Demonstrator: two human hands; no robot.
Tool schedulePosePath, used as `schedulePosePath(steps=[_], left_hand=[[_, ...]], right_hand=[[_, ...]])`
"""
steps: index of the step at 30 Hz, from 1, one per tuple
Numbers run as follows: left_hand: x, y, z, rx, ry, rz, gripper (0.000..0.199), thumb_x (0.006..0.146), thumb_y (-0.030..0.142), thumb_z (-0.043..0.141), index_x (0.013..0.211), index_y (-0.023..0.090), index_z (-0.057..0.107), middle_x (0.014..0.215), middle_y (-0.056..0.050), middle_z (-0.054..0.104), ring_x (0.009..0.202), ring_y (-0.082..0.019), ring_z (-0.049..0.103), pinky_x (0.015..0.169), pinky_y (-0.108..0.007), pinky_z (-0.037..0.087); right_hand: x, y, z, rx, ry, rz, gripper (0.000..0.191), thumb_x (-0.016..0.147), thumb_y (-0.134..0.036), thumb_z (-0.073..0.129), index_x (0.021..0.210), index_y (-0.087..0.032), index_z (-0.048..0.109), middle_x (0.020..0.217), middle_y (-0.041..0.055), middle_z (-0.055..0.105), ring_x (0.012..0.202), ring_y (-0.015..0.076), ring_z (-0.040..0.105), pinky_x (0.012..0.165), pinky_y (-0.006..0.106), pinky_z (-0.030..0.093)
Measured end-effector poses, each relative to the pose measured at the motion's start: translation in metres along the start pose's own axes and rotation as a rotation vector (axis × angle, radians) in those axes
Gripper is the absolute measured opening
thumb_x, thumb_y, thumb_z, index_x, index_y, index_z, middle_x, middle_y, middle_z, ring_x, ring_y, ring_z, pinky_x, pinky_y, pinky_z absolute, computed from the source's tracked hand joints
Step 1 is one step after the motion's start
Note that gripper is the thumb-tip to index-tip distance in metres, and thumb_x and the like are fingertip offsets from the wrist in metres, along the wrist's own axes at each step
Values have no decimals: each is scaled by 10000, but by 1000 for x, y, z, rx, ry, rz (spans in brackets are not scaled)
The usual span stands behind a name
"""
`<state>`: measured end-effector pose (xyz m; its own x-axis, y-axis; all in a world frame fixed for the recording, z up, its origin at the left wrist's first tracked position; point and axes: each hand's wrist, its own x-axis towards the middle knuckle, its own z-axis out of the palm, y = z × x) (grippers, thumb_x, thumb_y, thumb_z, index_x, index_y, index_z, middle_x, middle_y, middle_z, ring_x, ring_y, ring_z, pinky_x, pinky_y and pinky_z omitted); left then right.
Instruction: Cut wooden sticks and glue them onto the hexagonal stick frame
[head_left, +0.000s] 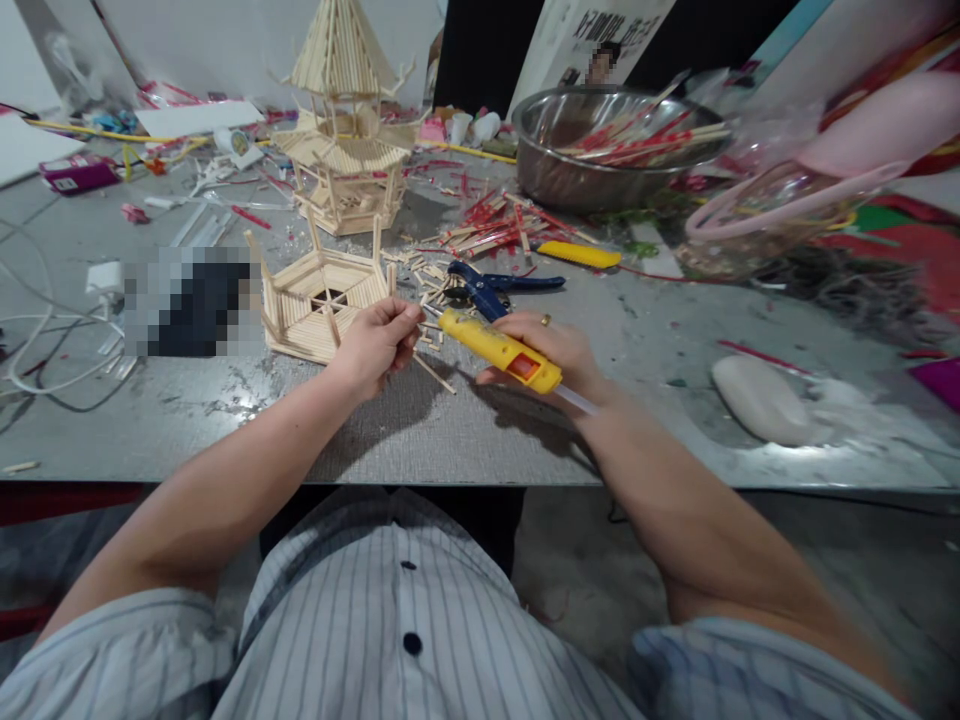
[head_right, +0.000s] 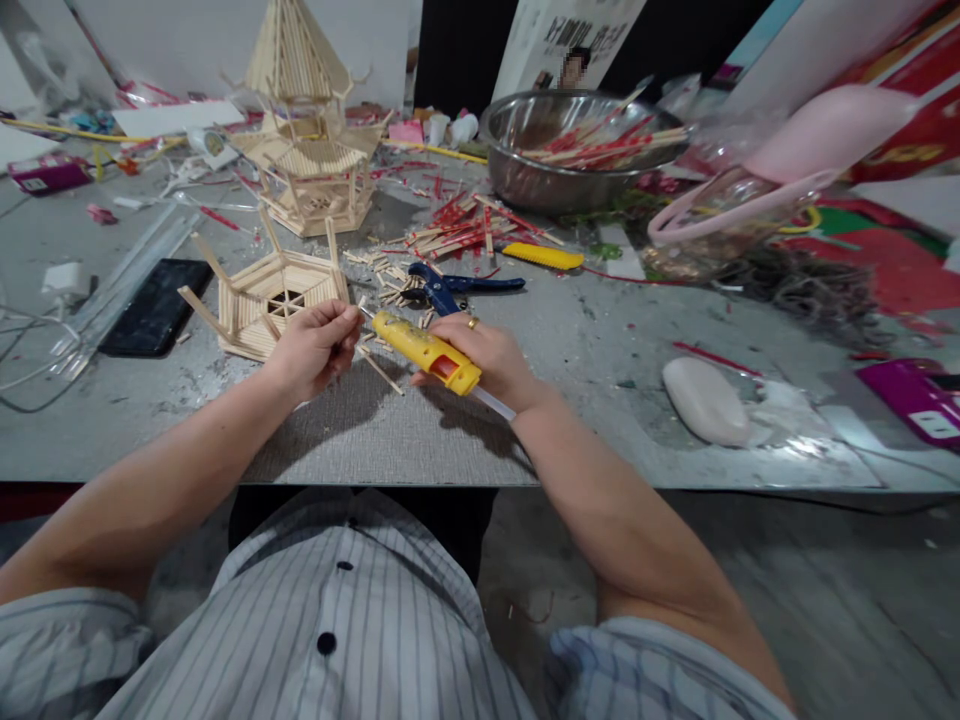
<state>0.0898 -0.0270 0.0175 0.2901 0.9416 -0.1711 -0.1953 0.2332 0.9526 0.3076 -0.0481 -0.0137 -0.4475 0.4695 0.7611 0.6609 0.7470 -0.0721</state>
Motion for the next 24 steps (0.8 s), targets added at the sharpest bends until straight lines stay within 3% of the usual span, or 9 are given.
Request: schedulePosePath(steps=[9,15,24], left_hand=[[-2,2,2,27,-1,9,246,940,155,466,695,164,481,463,83,431,302,-16,315,335,-173,164],[0,0,1,19,-4,32,238,930,146,476,692,162,482,461,80,434,309,-20,320,329,-175,164],[-1,0,2,48,-1,32,236,931,138,472,696,161,478,459,86,430,305,-18,322,326,-169,175]], right_hand=[[3,-4,-7,74,-28,42,304,834,-535,603,881,-244,525,762,53,671,657,167,648,586,268,512],[1,-1,-6,73,-56,173,394,824,-650,536,824,-257,509,756,67,680,664,181,639,611,298,502],[3,-1,-6,21,11,56,344,850,-576,563,835,-236,514,714,35,659,610,142,619,576,246,472]])
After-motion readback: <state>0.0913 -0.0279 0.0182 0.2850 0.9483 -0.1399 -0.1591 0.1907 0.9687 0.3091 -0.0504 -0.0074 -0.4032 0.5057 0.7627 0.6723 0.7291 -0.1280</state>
